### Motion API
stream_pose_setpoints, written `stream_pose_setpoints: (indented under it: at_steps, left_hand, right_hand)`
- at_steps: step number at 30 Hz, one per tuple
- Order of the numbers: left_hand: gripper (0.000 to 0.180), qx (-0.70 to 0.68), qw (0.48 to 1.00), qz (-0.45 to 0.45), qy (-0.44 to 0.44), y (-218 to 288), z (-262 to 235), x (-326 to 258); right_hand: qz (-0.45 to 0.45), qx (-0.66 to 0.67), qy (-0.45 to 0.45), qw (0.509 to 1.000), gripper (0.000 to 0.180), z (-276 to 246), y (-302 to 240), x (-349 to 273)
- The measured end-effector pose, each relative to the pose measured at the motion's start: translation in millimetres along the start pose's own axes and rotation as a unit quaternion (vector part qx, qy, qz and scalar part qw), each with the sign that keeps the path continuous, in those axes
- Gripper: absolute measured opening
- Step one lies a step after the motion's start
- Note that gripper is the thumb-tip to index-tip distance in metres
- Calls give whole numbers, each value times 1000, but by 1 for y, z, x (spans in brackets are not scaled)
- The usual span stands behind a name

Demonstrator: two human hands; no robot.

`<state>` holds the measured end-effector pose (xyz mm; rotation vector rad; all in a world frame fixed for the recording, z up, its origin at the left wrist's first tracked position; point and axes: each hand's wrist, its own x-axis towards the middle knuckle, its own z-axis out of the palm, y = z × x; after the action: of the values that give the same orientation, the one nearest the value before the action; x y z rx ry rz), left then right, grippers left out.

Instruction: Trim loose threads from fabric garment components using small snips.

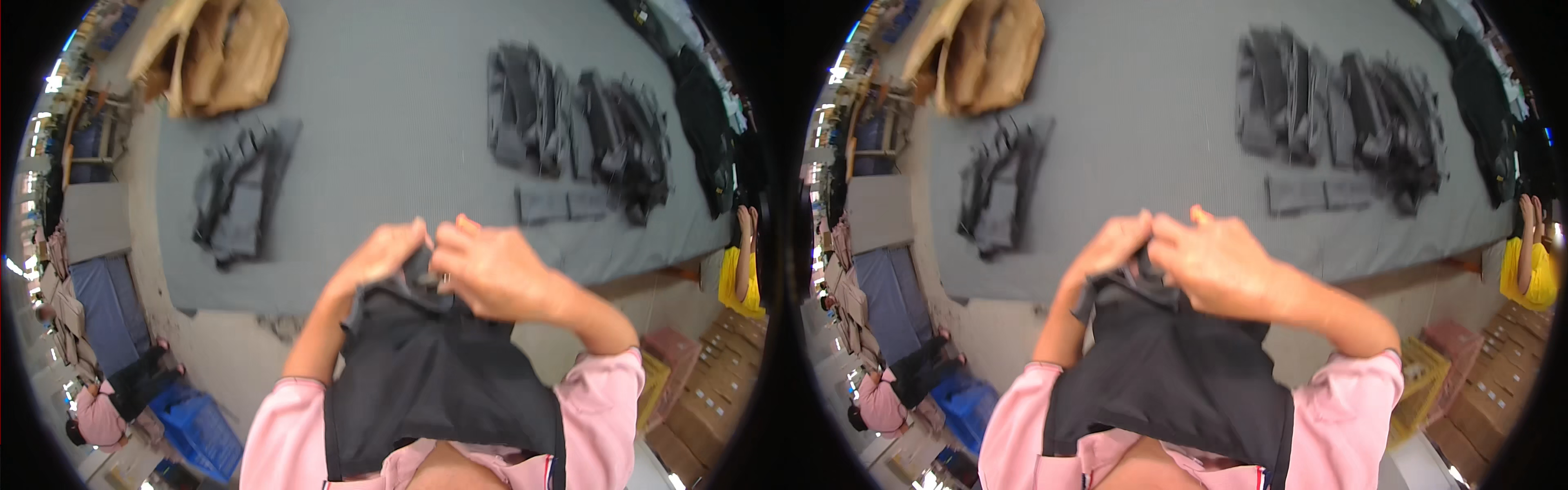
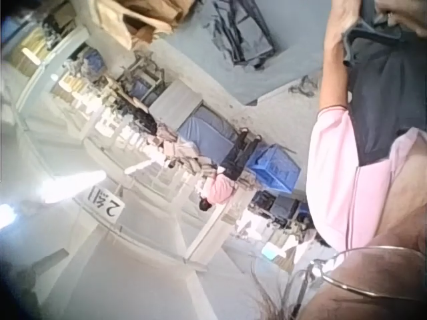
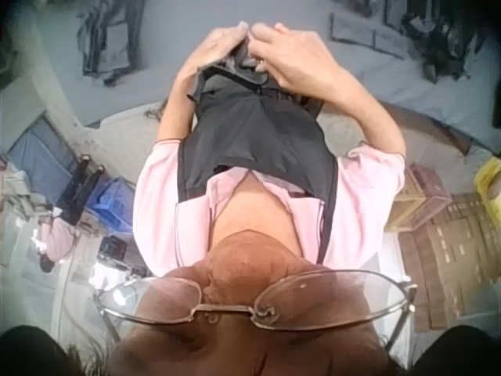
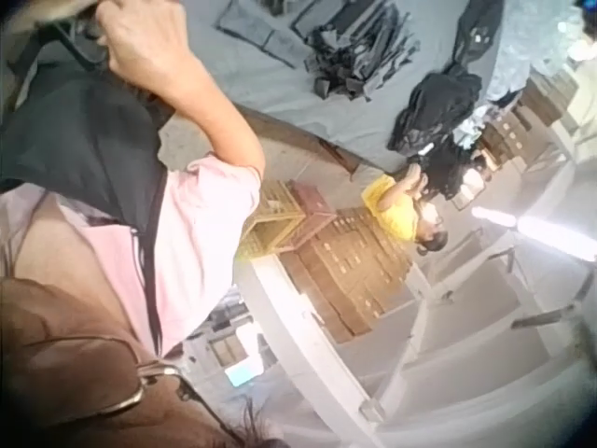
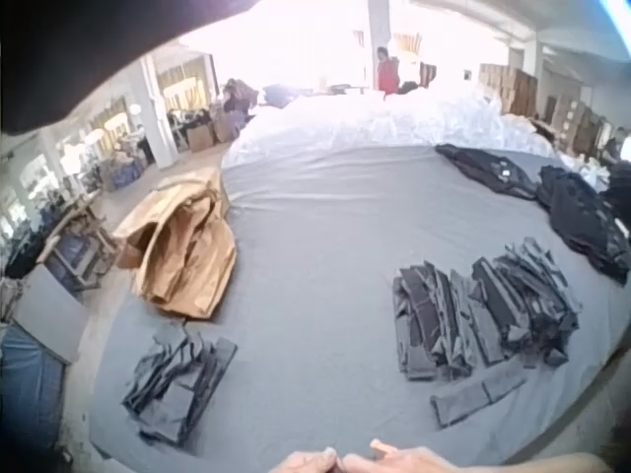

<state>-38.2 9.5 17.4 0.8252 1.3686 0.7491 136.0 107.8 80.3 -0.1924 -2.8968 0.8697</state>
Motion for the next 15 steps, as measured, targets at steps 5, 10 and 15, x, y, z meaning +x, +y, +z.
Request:
stream_pose_setpoints:
  at_steps: [5,10,15]
  left_hand:
    - [53,-15,1000,-8,-8,-32,2,9]
    - [48,-70,993,40,88,-16,8,-9]
    - [48,-59,985,82,141,-24,13,7]
  right_hand:
    - [70,31,12,997,21,9,3,-10]
    - [166,241,200,935,32,17,1,-36]
    - [171,231,210,935,31,45,-14,-36]
